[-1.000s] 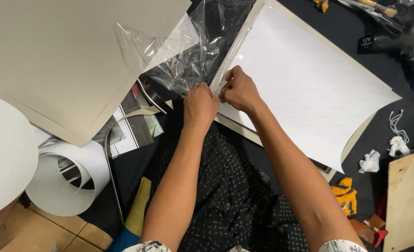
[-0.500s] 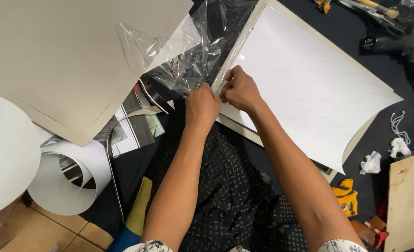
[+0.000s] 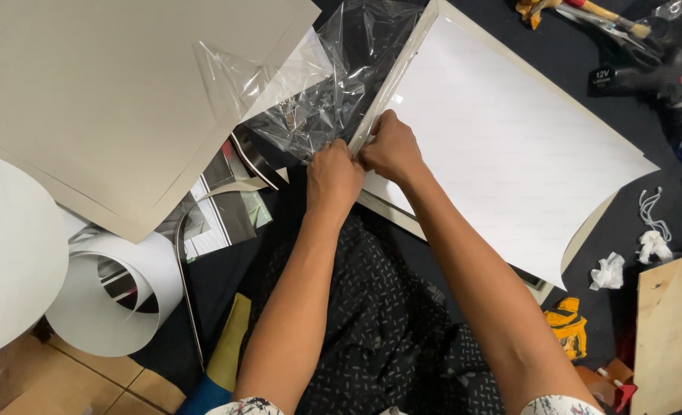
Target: The person places a white paper sheet into a picture frame, smooths it, and then covers it with a clear plastic sheet. They then place a wooden backing board over the frame and secure it by hand.
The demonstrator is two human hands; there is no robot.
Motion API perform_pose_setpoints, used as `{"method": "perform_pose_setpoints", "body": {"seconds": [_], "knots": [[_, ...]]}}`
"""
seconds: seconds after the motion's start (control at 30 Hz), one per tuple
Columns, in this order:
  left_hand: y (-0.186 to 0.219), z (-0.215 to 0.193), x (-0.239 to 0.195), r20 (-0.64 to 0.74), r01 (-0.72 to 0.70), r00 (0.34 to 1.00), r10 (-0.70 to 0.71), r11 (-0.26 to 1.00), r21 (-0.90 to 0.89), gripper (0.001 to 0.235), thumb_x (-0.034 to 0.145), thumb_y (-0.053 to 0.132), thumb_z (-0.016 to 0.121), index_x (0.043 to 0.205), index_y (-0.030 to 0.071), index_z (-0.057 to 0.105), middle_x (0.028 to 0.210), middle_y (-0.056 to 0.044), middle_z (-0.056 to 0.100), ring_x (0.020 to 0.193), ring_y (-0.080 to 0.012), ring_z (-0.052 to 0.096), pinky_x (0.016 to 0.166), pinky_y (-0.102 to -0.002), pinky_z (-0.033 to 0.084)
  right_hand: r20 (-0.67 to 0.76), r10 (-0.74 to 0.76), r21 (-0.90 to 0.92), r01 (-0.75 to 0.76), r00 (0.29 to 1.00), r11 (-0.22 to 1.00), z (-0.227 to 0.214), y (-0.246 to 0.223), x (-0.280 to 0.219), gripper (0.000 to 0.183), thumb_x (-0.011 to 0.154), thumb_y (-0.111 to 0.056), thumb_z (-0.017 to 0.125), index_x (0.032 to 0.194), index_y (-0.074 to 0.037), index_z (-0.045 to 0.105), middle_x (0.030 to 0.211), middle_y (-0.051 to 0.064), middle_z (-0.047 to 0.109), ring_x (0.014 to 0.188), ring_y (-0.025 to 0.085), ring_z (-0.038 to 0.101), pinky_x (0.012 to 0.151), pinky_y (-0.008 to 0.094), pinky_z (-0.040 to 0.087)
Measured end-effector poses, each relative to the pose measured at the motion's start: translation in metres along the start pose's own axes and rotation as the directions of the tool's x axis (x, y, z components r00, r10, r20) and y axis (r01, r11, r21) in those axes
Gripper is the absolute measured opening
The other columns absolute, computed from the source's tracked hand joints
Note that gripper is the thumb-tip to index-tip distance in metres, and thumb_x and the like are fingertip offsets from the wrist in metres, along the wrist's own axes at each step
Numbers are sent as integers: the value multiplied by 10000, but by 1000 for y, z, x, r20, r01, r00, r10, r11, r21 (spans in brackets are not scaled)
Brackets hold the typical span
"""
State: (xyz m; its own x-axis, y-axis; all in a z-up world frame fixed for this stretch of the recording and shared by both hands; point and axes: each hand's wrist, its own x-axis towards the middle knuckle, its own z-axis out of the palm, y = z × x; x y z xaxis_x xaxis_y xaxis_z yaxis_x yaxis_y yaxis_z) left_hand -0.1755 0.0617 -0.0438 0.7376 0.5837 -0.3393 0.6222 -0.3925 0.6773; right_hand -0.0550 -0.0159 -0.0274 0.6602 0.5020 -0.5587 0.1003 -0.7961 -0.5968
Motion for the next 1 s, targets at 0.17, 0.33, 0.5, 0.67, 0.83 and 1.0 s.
{"method": "perform_pose_setpoints", "body": {"seconds": [0.17,0.33,0.5,0.67,0.83,1.0], "knots": [[18,-20,-6,27,3,1000,-2,1000,-22,169,815,60,674,961,-6,619,893,-246,673,901,-424,706,711,-499,591,-8,46,-57,-47,999,997,13,16,17,326,718,-19,725,1013,-1,588,614,111,680,496,270,701,546,336,570],[29,-27,-5,86,103,990,-116,984,144,434,820,167,737,1160,77,482,1162,-161,533,1187,-389,514,963,-528,398,24,72,-54,-71,997,996,16,23,22,299,690,-2,699,982,15,639,566,144,664,495,311,709,540,347,573],[28,-21,-2,-4,175,984,-178,961,214,430,896,59,643,1244,37,391,1203,-159,387,1200,-384,373,903,-473,333,67,124,-66,-119,990,991,5,-3,8,191,703,-23,687,890,17,694,556,118,672,497,290,715,536,356,585],[32,-22,-4,-10,229,973,-232,951,209,449,898,68,640,1270,52,387,1188,-158,393,1155,-348,380,877,-452,313,55,135,-69,-131,989,989,8,7,14,82,731,-96,728,782,-31,730,527,90,665,471,251,699,520,333,579],[21,-6,6,-8,244,969,-249,944,220,476,881,51,643,1276,52,379,1183,-150,394,1144,-337,381,865,-440,312,37,180,-127,-174,983,977,8,11,14,121,775,-152,757,708,-50,753,529,85,673,473,251,698,532,334,581],[14,3,10,-6,258,965,-263,941,219,493,879,81,664,1277,57,373,1193,-137,391,1141,-335,377,866,-448,305,42,269,11,-269,962,963,16,35,18,223,800,-225,811,765,-17,742,565,101,683,522,237,719,593,327,598]]}}
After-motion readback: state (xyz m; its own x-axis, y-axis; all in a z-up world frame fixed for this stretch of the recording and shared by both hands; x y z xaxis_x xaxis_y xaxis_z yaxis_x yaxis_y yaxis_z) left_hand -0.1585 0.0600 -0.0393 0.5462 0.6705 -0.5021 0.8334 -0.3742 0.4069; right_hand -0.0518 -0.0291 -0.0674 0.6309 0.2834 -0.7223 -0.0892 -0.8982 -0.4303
